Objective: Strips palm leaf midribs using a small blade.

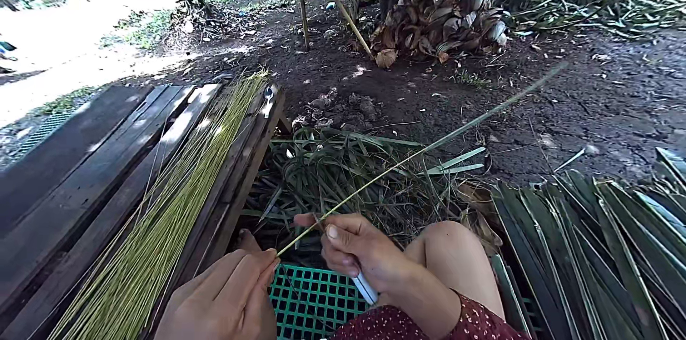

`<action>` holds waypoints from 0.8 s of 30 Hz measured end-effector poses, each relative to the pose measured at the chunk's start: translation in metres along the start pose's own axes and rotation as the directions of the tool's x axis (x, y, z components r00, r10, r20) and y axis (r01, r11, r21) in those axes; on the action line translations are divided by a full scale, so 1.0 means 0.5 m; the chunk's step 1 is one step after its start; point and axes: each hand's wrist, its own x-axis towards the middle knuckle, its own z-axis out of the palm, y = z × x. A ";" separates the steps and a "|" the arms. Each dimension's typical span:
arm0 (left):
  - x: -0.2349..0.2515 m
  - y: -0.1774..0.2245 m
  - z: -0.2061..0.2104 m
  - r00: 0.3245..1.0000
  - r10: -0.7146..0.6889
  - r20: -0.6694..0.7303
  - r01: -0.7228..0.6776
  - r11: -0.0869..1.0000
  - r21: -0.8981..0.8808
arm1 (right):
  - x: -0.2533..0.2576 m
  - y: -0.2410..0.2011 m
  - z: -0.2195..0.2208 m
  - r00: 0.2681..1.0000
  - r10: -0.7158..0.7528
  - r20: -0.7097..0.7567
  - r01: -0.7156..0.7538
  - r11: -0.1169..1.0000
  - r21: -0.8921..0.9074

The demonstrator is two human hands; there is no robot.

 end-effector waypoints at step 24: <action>0.046 0.023 0.027 0.994 -0.071 -0.081 0.060 0.989 -0.133 | -0.002 0.003 -0.042 0.896 -0.359 -0.263 0.311 0.927 -0.208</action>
